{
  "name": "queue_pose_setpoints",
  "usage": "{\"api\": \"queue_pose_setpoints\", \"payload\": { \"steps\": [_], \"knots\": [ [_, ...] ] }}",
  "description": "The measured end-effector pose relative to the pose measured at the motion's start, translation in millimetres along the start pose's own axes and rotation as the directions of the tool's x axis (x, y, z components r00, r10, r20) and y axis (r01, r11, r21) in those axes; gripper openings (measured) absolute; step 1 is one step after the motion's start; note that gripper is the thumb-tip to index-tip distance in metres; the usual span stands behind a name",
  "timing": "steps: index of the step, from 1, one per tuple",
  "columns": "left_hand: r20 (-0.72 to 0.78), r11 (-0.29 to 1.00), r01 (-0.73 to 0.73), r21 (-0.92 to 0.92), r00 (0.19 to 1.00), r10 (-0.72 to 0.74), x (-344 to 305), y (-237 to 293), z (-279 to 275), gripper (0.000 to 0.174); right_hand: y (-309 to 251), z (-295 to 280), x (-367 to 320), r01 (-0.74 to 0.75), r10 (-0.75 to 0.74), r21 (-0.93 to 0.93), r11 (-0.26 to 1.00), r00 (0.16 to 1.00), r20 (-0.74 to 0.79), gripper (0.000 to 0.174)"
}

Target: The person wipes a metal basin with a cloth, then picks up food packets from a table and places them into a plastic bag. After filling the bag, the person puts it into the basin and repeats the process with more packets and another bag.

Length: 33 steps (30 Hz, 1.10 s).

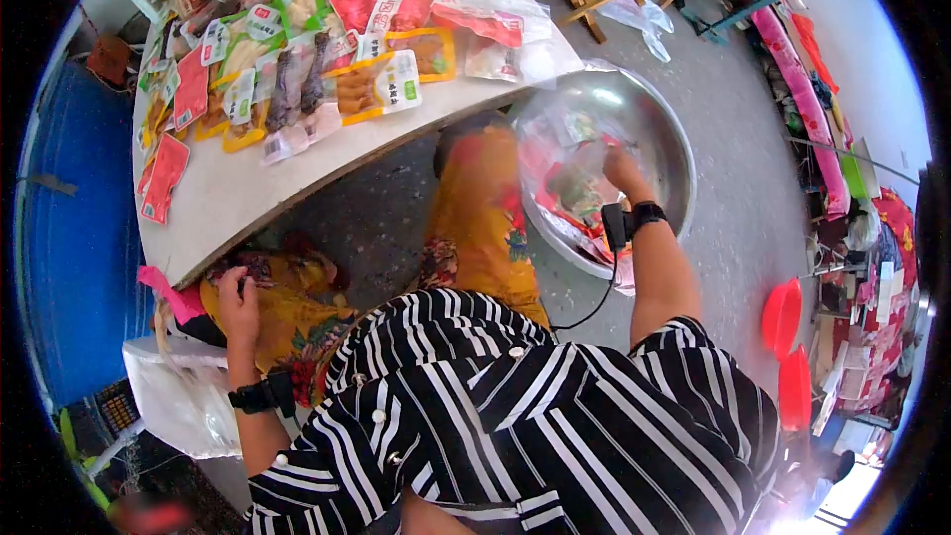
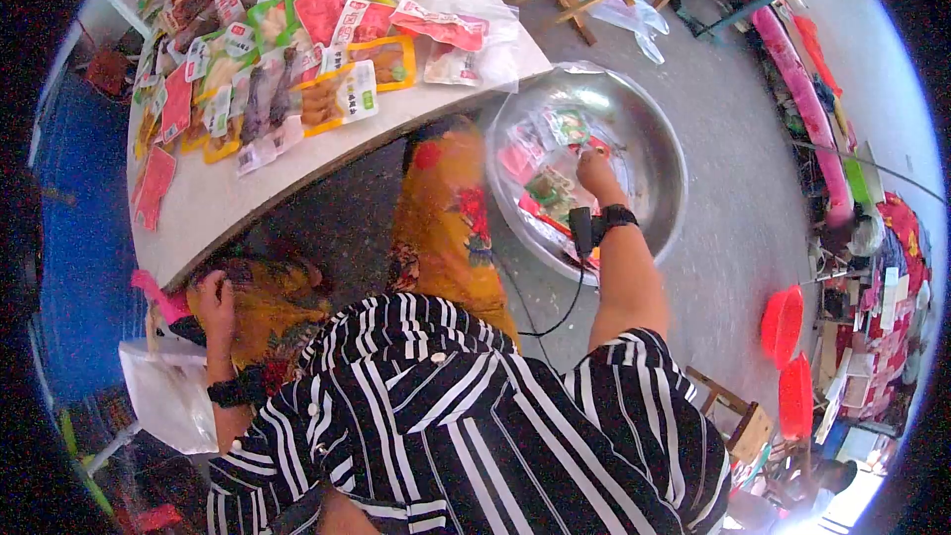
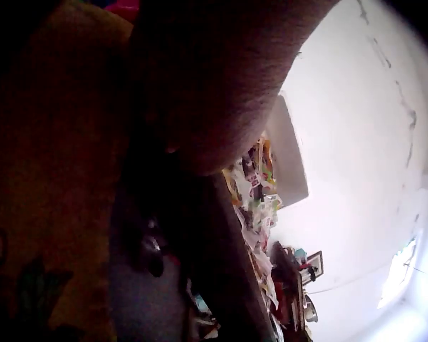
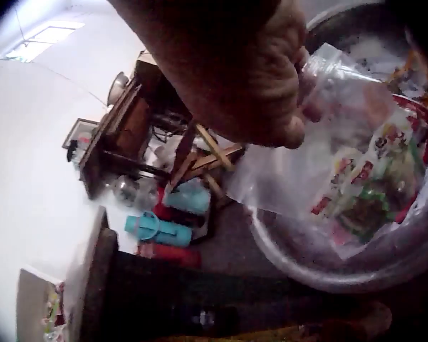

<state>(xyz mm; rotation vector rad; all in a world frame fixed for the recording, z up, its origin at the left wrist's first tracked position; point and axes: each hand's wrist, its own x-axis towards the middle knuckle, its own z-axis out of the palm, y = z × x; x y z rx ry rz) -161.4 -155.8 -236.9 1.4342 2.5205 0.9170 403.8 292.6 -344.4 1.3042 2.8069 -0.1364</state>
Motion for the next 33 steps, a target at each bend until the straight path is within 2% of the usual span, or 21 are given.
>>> {"api": "queue_pose_setpoints", "payload": {
  "steps": [2,4,7,9,10,11,12,16,19,20,21,23,25,26,27,28,29,30,31,33],
  "knots": [
    [0.005,1.000,0.013,0.012,1.000,-0.013,0,3,-1,0.018,0,12,6,-0.111,0.116,0.063,0.992,0.988,-0.099,0.014],
    [0.027,0.998,0.055,0.004,0.998,-0.055,1,12,-6,0.018,-49,-25,10,-0.373,0.405,0.191,0.908,0.898,-0.172,0.014],
    [0.012,0.999,0.049,-0.007,0.999,-0.049,1,11,-6,0.017,-68,-39,9,-0.421,0.427,0.094,0.902,0.901,-0.068,0.014],
    [-0.005,1.000,0.026,0.005,1.000,-0.026,0,11,-7,0.017,-88,-43,-12,-0.389,0.389,0.014,0.921,0.921,0.015,0.015],
    [-0.014,1.000,0.017,0.010,1.000,-0.017,-1,12,-7,0.016,-72,-7,-19,-0.401,0.401,-0.023,0.916,0.916,-0.004,0.015],
    [-0.016,0.999,0.042,0.004,0.999,-0.042,-2,14,-7,0.016,-81,-8,-30,-0.381,0.391,-0.115,0.917,0.916,0.084,0.016],
    [-0.018,0.998,0.067,-0.001,0.998,-0.067,-2,17,-8,0.016,-107,-33,-41,-0.438,0.441,-0.056,0.897,0.887,0.140,0.017],
    [-0.059,0.982,0.156,-0.104,0.985,-0.163,-5,20,-17,0.014,-102,8,-56,-0.402,0.375,0.106,0.910,0.904,0.204,0.017],
    [-0.183,0.969,0.218,-0.114,0.954,-0.236,-16,4,-25,0.014,-108,12,-40,-0.424,0.407,0.160,0.891,0.904,0.128,0.019],
    [-0.239,0.974,0.227,0.003,0.946,-0.220,-21,5,-31,0.015,-106,10,-29,-0.349,0.346,0.189,0.918,0.937,0.049,0.018],
    [-0.286,0.971,0.239,-0.017,0.929,-0.234,-28,-6,-34,0.016,-109,13,-17,-0.258,0.271,0.219,0.941,0.962,-0.031,0.018],
    [-0.364,0.964,0.265,-0.032,0.895,-0.258,-45,-26,-42,0.016,-146,-28,2,-0.253,0.283,0.376,0.891,0.959,-0.026,0.019],
    [-0.438,0.950,0.309,0.030,0.859,-0.266,-65,-36,-51,0.015,-159,-34,19,-0.057,0.160,0.382,0.922,0.957,-0.243,0.014],
    [-0.479,0.936,0.341,0.083,0.838,-0.263,-74,-42,-55,0.015,-165,-28,29,-0.041,0.229,0.555,0.831,0.934,-0.275,0.012],
    [-0.473,0.929,0.370,0.002,0.819,-0.325,-80,-35,-65,0.015,-201,-61,27,0.006,0.253,0.704,0.710,0.931,-0.263,0.014],
    [-0.511,0.910,0.415,-0.008,0.780,-0.361,-90,-41,-69,0.015,-210,-65,30,0.042,0.239,0.675,0.737,0.917,-0.318,0.017],
    [-0.543,0.892,0.451,-0.027,0.743,-0.391,-99,-51,-67,0.015,-235,-86,27,0.011,0.241,0.674,0.739,0.930,-0.279,0.019],
    [-0.558,0.865,0.502,0.027,0.725,-0.403,-107,-57,-72,0.016,-250,-88,29,0.029,0.262,0.717,0.696,0.920,-0.291,0.020],
    [-0.603,0.848,0.509,0.146,0.725,-0.332,-114,-62,-79,0.016,-260,-90,31,0.043,0.289,0.757,0.652,0.909,-0.301,0.022],
    [-0.652,0.773,0.514,0.372,0.738,-0.177,-127,-70,-93,0.017,-272,-95,31,0.133,0.178,0.692,0.710,0.916,-0.359,0.023]
  ]
}}
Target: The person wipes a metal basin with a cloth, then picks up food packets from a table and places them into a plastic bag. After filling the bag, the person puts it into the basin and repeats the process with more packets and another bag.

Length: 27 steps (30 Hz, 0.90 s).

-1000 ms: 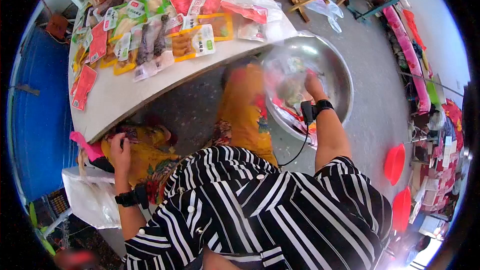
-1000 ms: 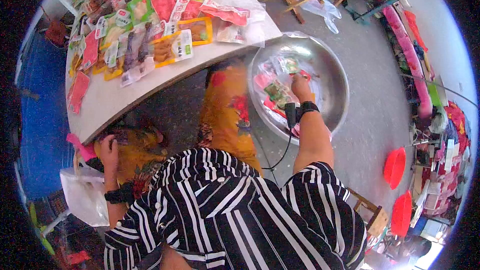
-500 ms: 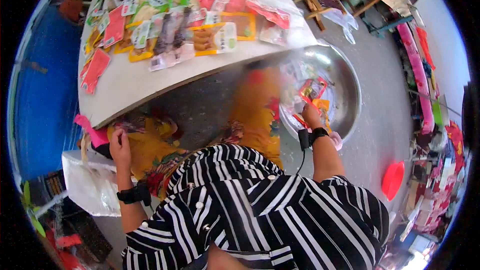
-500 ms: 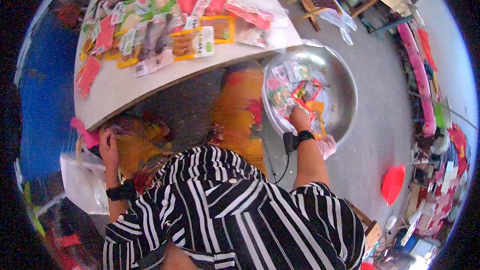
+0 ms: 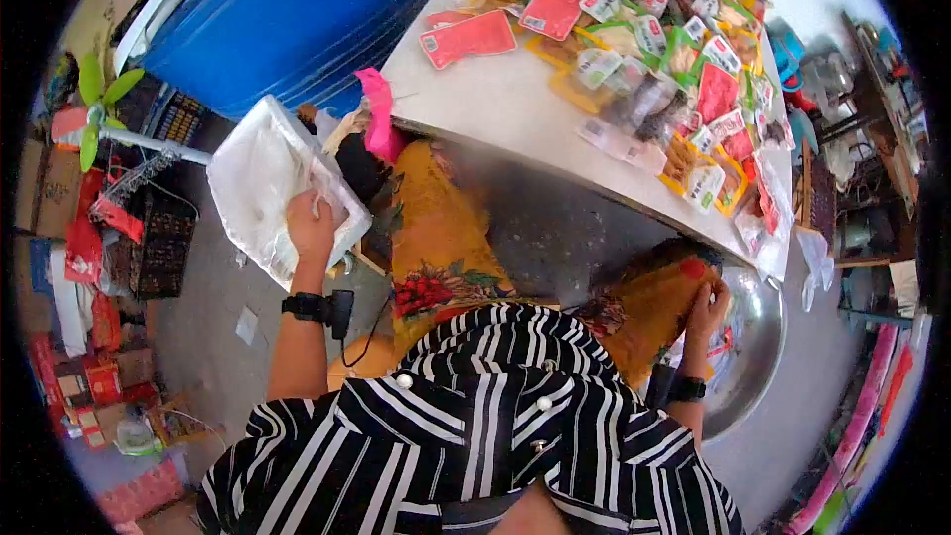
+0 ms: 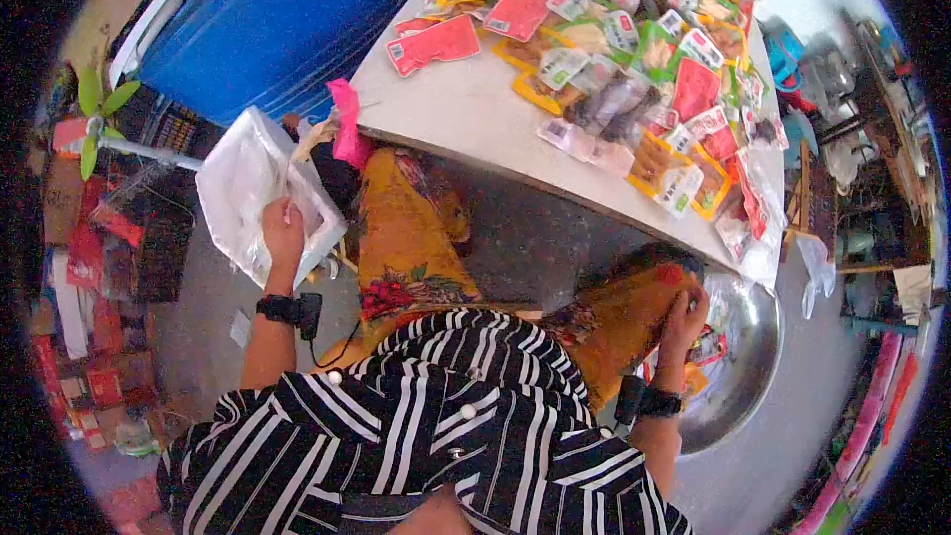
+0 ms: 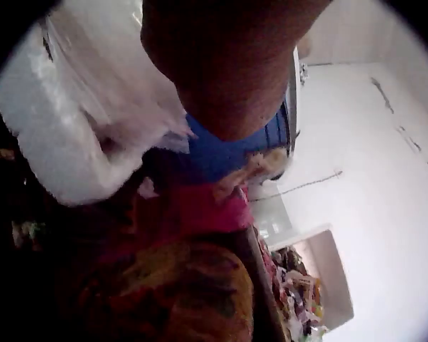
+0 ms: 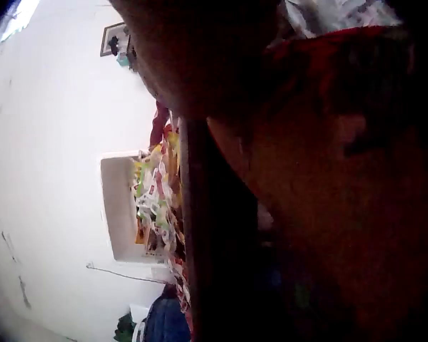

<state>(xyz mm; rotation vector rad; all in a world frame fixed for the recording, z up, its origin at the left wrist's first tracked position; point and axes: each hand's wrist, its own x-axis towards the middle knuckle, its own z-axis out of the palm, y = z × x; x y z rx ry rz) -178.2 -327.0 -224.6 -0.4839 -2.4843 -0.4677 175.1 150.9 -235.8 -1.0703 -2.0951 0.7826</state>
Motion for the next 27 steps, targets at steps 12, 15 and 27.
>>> {"api": "queue_pose_setpoints", "payload": {
  "steps": [12,15,27],
  "knots": [
    [0.053,0.938,0.343,-0.052,0.939,-0.340,47,-84,-43,0.030,25,7,1,0.053,-0.053,-0.047,0.998,0.999,0.001,0.023],
    [0.410,0.917,0.397,0.043,0.830,-0.379,-10,-197,20,0.037,23,8,2,0.050,-0.050,-0.038,0.998,0.999,0.016,0.022],
    [0.523,0.714,0.664,-0.221,0.699,-0.488,28,-104,-51,0.021,25,7,2,0.153,-0.154,-0.063,0.986,0.988,-0.016,0.018]
  ]
}}
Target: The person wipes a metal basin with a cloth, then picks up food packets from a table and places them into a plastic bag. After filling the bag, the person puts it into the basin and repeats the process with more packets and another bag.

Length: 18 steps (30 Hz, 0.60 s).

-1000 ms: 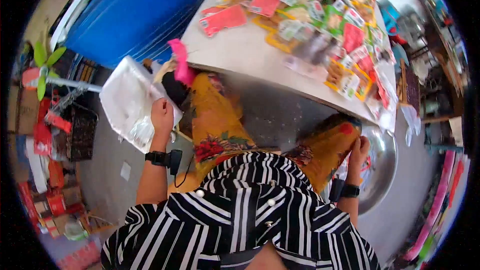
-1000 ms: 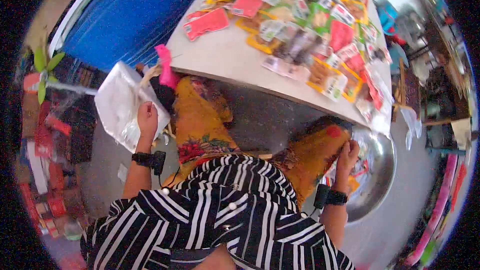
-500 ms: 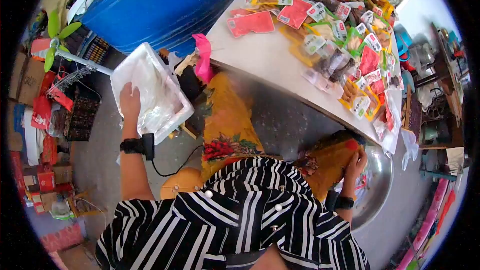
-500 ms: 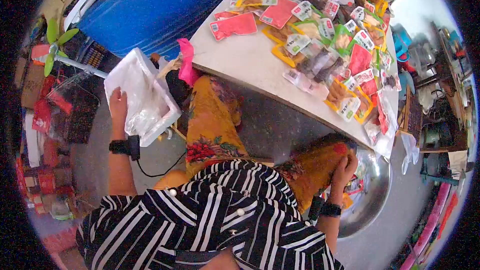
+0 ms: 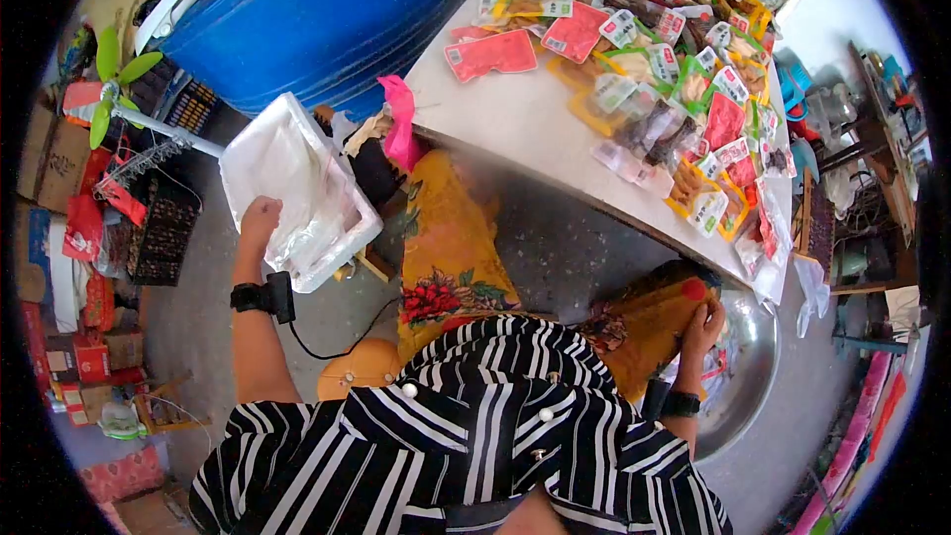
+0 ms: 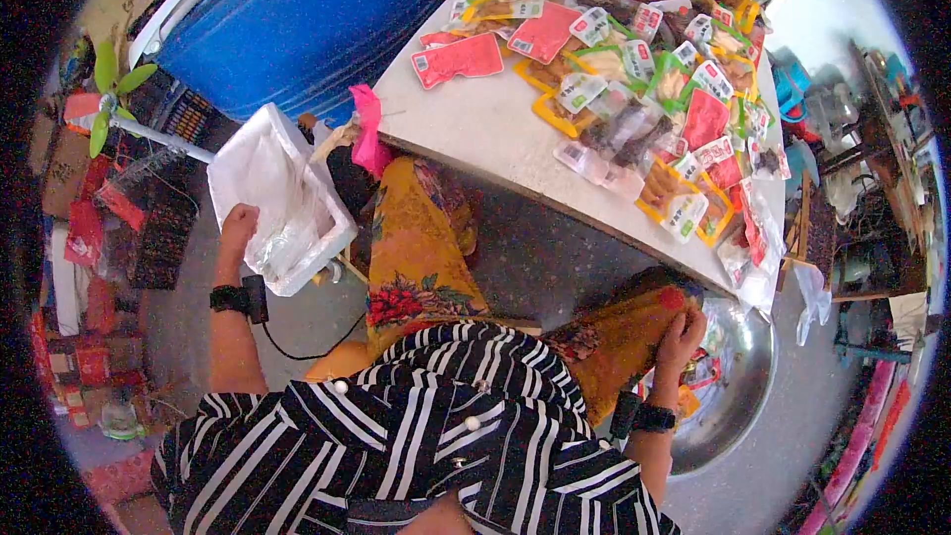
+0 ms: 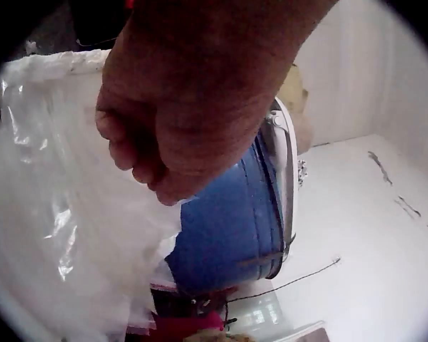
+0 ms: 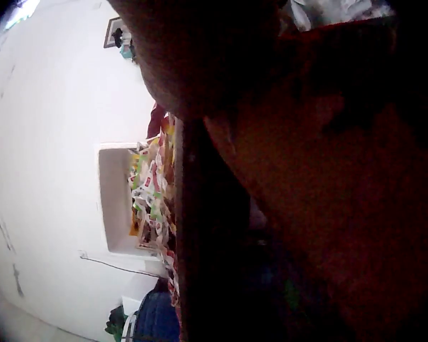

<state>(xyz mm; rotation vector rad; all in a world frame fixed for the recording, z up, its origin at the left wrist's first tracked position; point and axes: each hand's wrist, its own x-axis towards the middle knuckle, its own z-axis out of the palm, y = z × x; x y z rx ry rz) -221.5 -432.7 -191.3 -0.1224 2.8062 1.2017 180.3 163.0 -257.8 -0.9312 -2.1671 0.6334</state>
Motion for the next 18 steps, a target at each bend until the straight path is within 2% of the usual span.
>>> {"api": "queue_pose_setpoints", "payload": {
  "steps": [4,7,10,11,13,14,17,18],
  "knots": [
    [-0.078,0.999,-0.002,-0.049,0.997,-0.002,7,-3,-7,0.019,-5,-4,2,-0.025,0.024,0.022,0.999,0.998,0.061,0.021],
    [0.104,0.925,0.162,-0.345,0.985,-0.134,6,-10,-4,0.022,-7,-3,1,-0.013,0.013,0.003,1.000,0.999,0.035,0.021],
    [0.016,0.968,0.064,-0.242,0.998,-0.062,26,-40,6,0.012,-13,-2,0,-0.009,0.008,0.050,0.999,1.000,0.013,0.021],
    [0.153,0.975,0.068,-0.213,0.988,-0.036,28,-45,6,0.012,-14,-2,0,0.004,-0.004,0.042,0.999,1.000,0.011,0.021],
    [0.417,0.986,0.066,-0.153,0.909,0.004,19,-30,4,0.012,-13,-1,1,0.029,-0.030,0.028,0.999,0.999,0.012,0.021],
    [0.422,0.970,0.126,-0.206,0.906,-0.028,14,-19,5,0.011,-13,0,1,0.008,-0.008,0.035,0.999,1.000,0.018,0.022],
    [0.347,0.994,0.011,0.104,0.937,-0.047,16,-13,7,0.014,-13,0,0,-0.028,0.028,0.044,0.999,0.999,0.016,0.022],
    [0.337,0.992,-0.029,0.124,0.941,-0.014,23,-24,8,0.016,-10,1,0,-0.021,0.020,0.040,0.999,1.000,0.009,0.022]
  ]
}}
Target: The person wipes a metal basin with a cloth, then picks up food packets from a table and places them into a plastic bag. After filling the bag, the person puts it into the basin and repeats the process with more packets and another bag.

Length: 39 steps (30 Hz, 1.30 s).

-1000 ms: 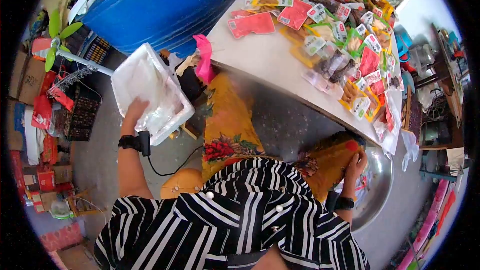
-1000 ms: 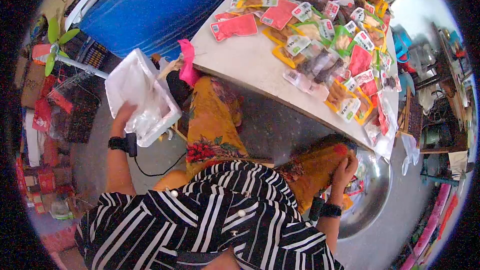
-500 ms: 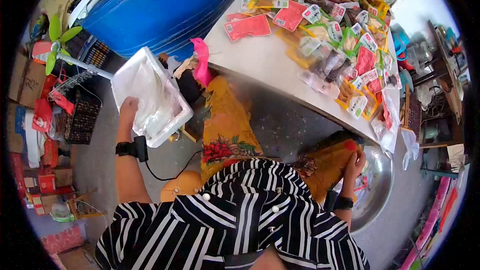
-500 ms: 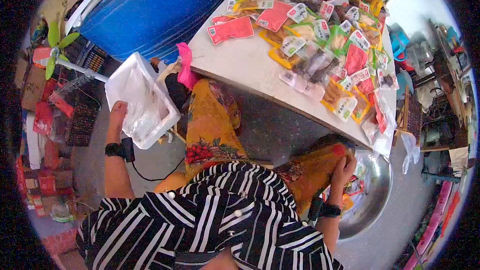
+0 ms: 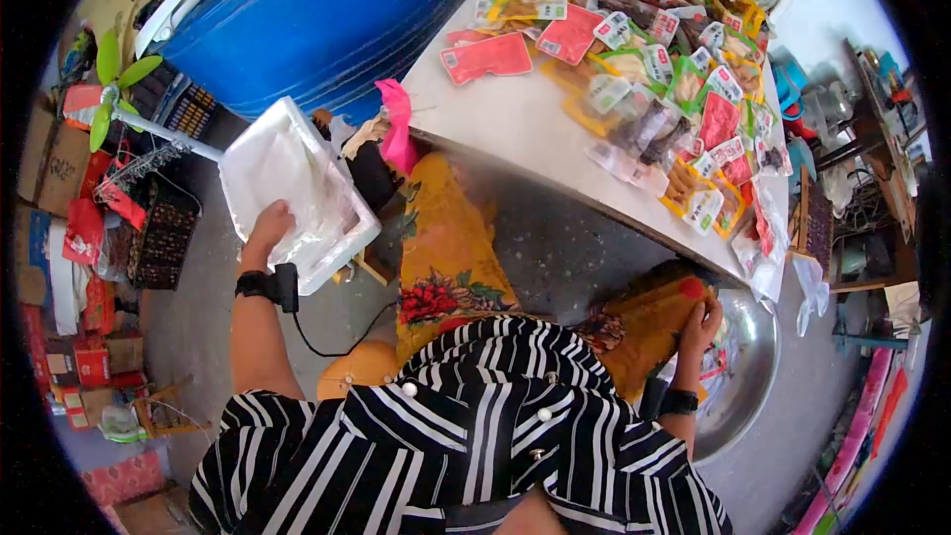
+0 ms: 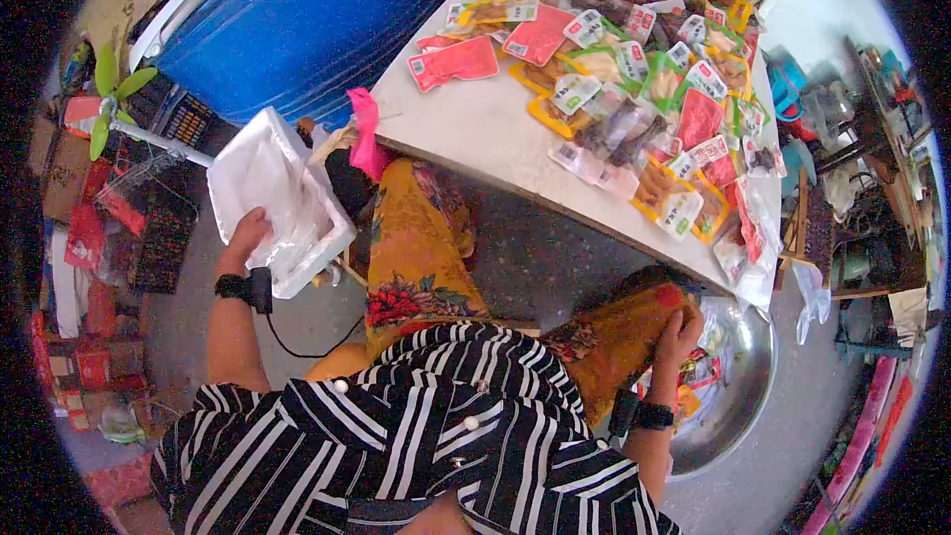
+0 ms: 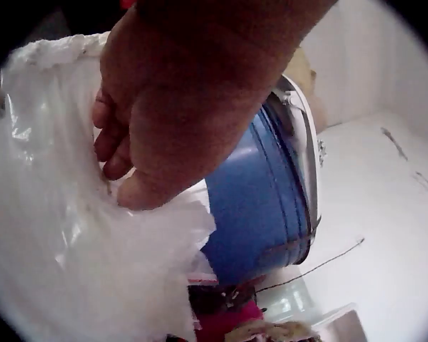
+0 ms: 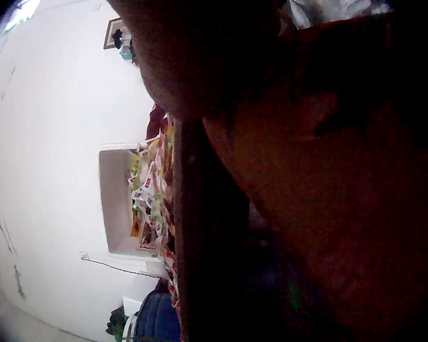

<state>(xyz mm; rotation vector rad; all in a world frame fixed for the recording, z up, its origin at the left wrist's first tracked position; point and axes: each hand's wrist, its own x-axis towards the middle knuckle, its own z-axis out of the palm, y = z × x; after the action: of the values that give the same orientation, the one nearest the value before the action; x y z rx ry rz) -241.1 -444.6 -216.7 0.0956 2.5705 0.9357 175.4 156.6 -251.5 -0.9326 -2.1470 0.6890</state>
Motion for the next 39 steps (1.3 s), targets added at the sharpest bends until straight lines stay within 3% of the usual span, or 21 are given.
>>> {"api": "queue_pose_setpoints", "payload": {
  "steps": [2,5,8,9,10,11,12,13,15,17,18,21,24,27,31,32,39],
  "knots": [
    [-0.025,0.996,-0.063,0.068,0.998,0.065,23,-33,3,0.021,2,1,-1,0.013,-0.013,-0.008,1.000,1.000,-0.002,0.022],
    [0.007,0.873,-0.142,0.467,0.988,0.157,32,-32,12,0.030,4,0,1,0.042,-0.041,-0.030,0.999,0.999,0.019,0.022],
    [0.053,0.799,-0.066,0.598,0.998,0.043,11,22,14,0.030,13,-2,3,0.034,-0.033,-0.035,0.999,0.999,0.023,0.023],
    [0.081,0.854,0.026,0.519,0.994,-0.079,3,41,12,0.032,11,-1,1,-0.005,0.005,-0.015,1.000,1.000,0.014,0.023],
    [0.205,0.796,-0.247,0.552,0.966,0.158,26,-1,9,0.034,10,-1,0,-0.044,0.044,0.001,0.999,0.999,0.003,0.023],
    [0.100,0.827,-0.092,0.555,0.994,0.044,20,10,10,0.035,-5,-2,1,-0.075,0.075,0.081,0.994,0.997,0.001,0.020],
    [0.096,0.859,-0.111,0.500,0.993,0.073,23,6,9,0.036,-2,-2,3,-0.016,0.017,0.025,1.000,1.000,-0.017,0.018],
    [0.078,0.799,-0.069,0.597,0.997,0.028,20,15,11,0.035,2,-1,3,0.041,-0.042,-0.028,0.999,0.999,-0.027,0.016],
    [0.023,0.844,-0.095,0.528,0.995,0.098,27,-10,17,0.035,7,-2,2,-0.024,0.024,-0.055,0.998,1.000,0.002,0.022],
    [-0.042,0.813,-0.035,0.582,0.996,0.073,14,7,26,0.033,7,-3,3,-0.054,0.055,-0.062,0.997,0.998,0.009,0.025],
    [-0.020,0.767,-0.063,0.639,0.995,0.098,20,-4,28,0.034,2,-3,2,-0.052,0.052,-0.063,0.997,0.999,0.001,0.025],
    [0.030,0.901,-0.133,0.412,0.991,0.133,37,-36,25,0.035,-5,-4,1,-0.064,0.063,-0.078,0.995,0.998,-0.014,0.025],
    [0.134,0.908,-0.207,0.364,0.977,0.169,17,4,14,0.037,-9,-6,3,-0.048,0.047,-0.110,0.993,0.999,-0.016,0.025],
    [0.045,0.863,-0.059,0.501,0.998,0.043,5,18,17,0.038,-11,-5,2,-0.065,0.063,-0.124,0.990,0.998,-0.022,0.024],
    [0.039,0.751,-0.127,0.648,0.990,0.135,1,23,25,0.033,-5,-4,1,-0.022,0.020,-0.072,0.997,0.999,-0.040,0.023],
    [-0.009,0.800,-0.071,0.596,0.995,0.095,3,20,25,0.031,-4,-4,1,-0.022,0.019,-0.082,0.996,0.999,-0.038,0.022],
    [0.076,0.781,-0.065,0.621,0.997,0.023,12,-8,10,0.028,-13,-6,3,-0.053,0.052,-0.081,0.995,0.999,-0.015,0.022]
  ]
}}
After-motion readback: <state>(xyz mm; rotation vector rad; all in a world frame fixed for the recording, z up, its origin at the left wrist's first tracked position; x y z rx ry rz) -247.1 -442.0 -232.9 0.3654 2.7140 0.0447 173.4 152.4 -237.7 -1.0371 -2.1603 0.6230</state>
